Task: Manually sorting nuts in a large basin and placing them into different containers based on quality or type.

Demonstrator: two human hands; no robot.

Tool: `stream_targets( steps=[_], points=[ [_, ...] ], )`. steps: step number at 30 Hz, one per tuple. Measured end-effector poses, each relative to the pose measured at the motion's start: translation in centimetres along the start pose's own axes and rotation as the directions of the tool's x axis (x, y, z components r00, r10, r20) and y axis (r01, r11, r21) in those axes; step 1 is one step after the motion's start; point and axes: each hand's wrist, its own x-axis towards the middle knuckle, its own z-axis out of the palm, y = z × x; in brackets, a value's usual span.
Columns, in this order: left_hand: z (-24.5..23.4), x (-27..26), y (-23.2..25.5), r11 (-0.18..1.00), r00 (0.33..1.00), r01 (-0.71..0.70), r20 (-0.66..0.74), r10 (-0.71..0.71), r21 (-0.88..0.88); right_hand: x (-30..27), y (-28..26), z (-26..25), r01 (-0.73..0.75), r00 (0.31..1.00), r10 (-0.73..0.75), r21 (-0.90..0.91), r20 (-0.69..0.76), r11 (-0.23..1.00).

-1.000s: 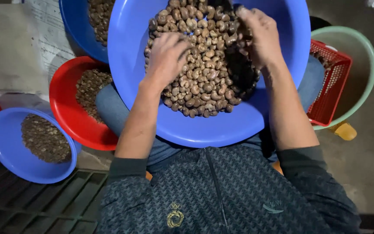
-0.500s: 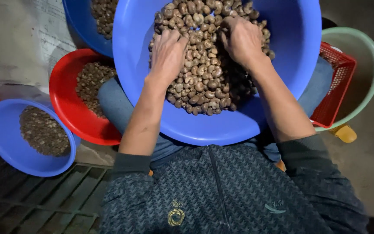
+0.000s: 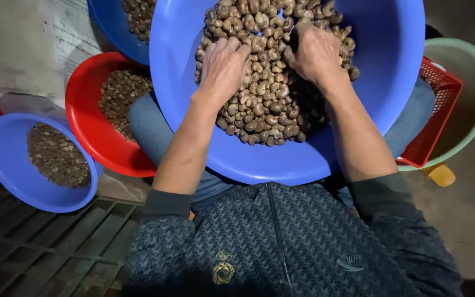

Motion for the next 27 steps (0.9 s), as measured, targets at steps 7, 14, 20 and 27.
stream_targets(
  steps=[7, 14, 20, 27],
  points=[
    [-0.1, 0.0, 0.3, 0.999, 0.998, 0.005, 0.062, -0.007, 0.036, -0.3, -0.9, -2.0, -0.086, 0.979, 0.082, 0.017, 0.185, 0.996],
    [-0.1, 0.2, 0.5, 0.998, 0.994, -0.017, 0.11, 0.01, 0.066, -0.1, -0.2, -2.0, -0.126, 0.98, 0.113, 0.074, 0.163, 0.989],
    [-0.7, 0.3, 0.8, 0.996, 0.984, -0.04, 0.174, 0.027, 0.074, -0.8, -0.3, -2.8, -0.151, 0.981, 0.134, 0.116, 0.14, 0.982],
    [-1.8, -0.4, 2.2, 1.0, 0.991, -0.021, 0.133, 0.021, 0.001, -0.7, -0.6, -0.4, -0.001, 0.995, 0.009, -0.087, 0.098, 0.996]
  ],
)
